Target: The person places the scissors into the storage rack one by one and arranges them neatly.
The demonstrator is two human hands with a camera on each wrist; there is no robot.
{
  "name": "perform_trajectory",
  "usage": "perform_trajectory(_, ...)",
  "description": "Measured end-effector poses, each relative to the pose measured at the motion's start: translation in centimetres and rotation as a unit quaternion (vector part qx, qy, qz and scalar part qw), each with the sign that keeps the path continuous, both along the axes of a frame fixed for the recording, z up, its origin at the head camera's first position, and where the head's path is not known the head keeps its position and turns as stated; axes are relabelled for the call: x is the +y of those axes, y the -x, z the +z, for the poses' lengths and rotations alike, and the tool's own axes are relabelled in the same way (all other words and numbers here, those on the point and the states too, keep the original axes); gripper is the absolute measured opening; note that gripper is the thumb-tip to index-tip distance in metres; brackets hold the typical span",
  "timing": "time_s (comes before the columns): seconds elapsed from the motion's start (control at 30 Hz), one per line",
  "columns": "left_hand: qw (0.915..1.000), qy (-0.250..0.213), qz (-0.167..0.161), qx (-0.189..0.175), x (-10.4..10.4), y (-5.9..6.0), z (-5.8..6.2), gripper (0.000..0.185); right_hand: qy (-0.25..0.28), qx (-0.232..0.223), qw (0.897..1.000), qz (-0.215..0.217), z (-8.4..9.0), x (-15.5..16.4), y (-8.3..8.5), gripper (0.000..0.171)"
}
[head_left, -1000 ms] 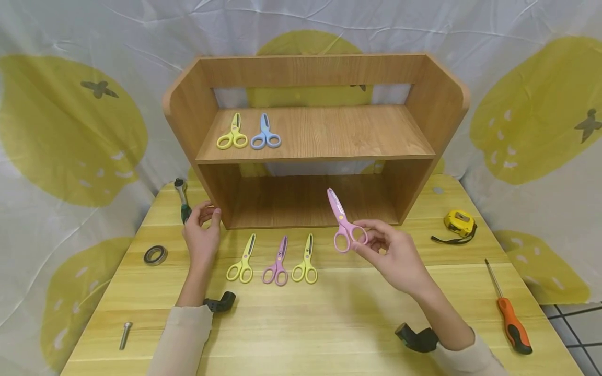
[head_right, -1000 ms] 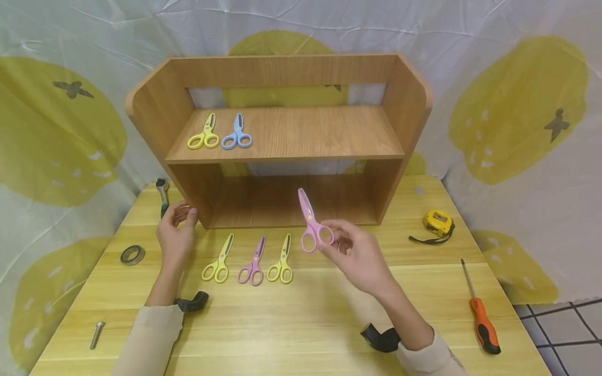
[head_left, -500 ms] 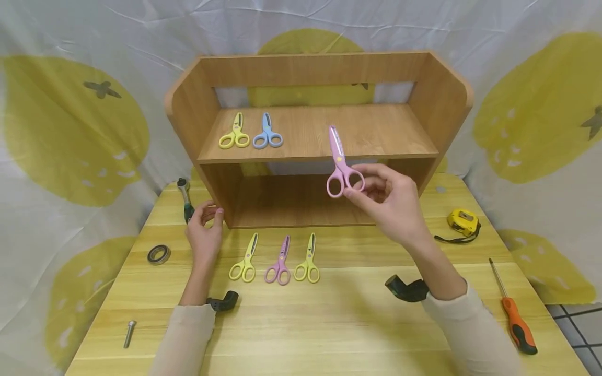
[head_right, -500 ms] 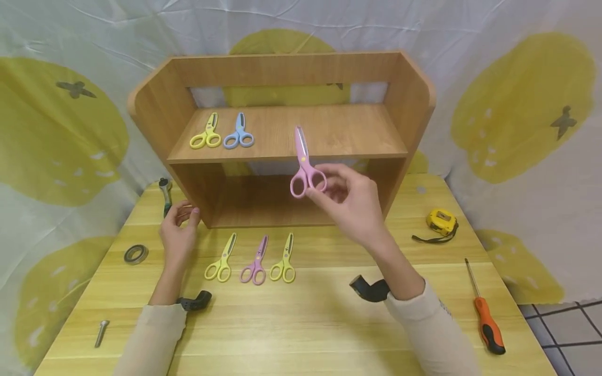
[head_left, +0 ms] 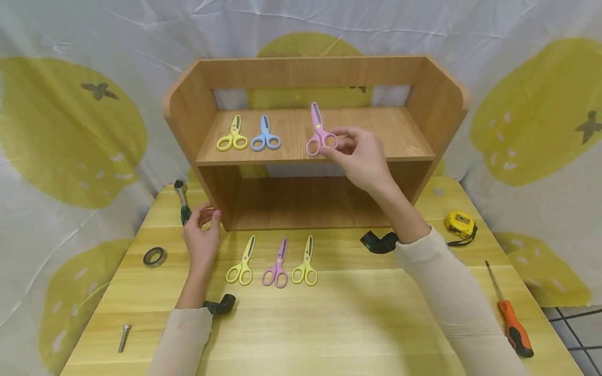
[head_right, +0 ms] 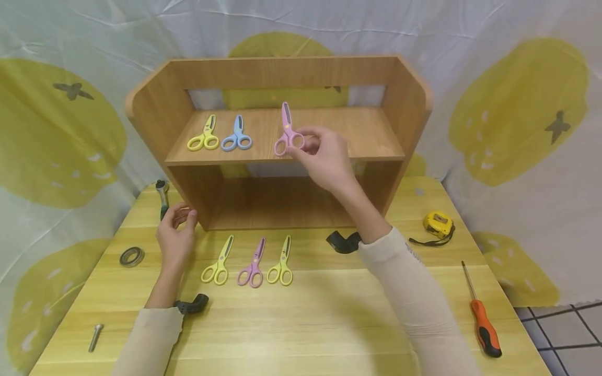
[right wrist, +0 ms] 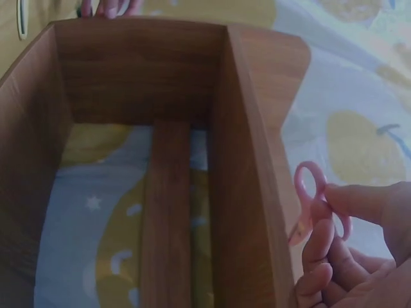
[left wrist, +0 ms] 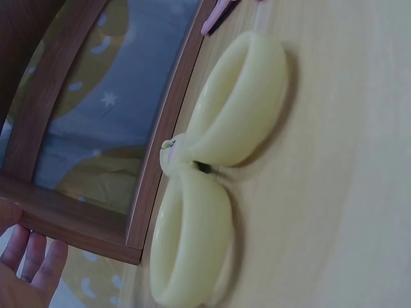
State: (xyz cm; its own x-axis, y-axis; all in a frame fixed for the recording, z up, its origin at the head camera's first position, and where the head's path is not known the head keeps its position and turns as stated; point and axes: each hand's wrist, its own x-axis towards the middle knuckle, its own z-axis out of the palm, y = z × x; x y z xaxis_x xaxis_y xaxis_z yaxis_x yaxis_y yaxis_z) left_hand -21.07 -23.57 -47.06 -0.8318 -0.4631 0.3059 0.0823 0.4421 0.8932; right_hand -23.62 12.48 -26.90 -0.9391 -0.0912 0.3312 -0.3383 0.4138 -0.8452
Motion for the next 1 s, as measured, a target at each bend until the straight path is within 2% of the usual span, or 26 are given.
perform_trajectory(0.3, 1.0000, 0.003, -0.003, -0.002, -0.1, 0.1, 0.3, 0.027, -0.012, -0.039, 0.999, 0.000, 0.4, -2.6, 2.4, 0.042)
perform_trajectory(0.53, 1.0000, 0.001, -0.004, 0.001, -0.1, 0.1, 0.0, 0.027, -0.031, -0.044, 0.999, 0.009, 0.3, -4.0, 3.1, 0.046)
perform_trajectory(0.63, 1.0000, -0.002, -0.003, 0.007, -0.2, 0.1, 0.0, 0.026, -0.053, -0.053, 0.997, 0.006, 0.5, -4.3, 3.4, 0.045)
perform_trajectory(0.87, 0.9999, -0.008, -0.008, 0.000, -0.2, -0.1, 0.0, 0.028, -0.144, -0.056, 0.988, -0.001, 0.8, -4.6, 4.3, 0.040)
perform_trajectory(1.0, 0.9998, -0.014, -0.015, -0.003, -0.1, -0.1, -0.1, 0.029, -0.167, -0.055, 0.984, 0.004, 0.7, -4.5, 4.5, 0.037)
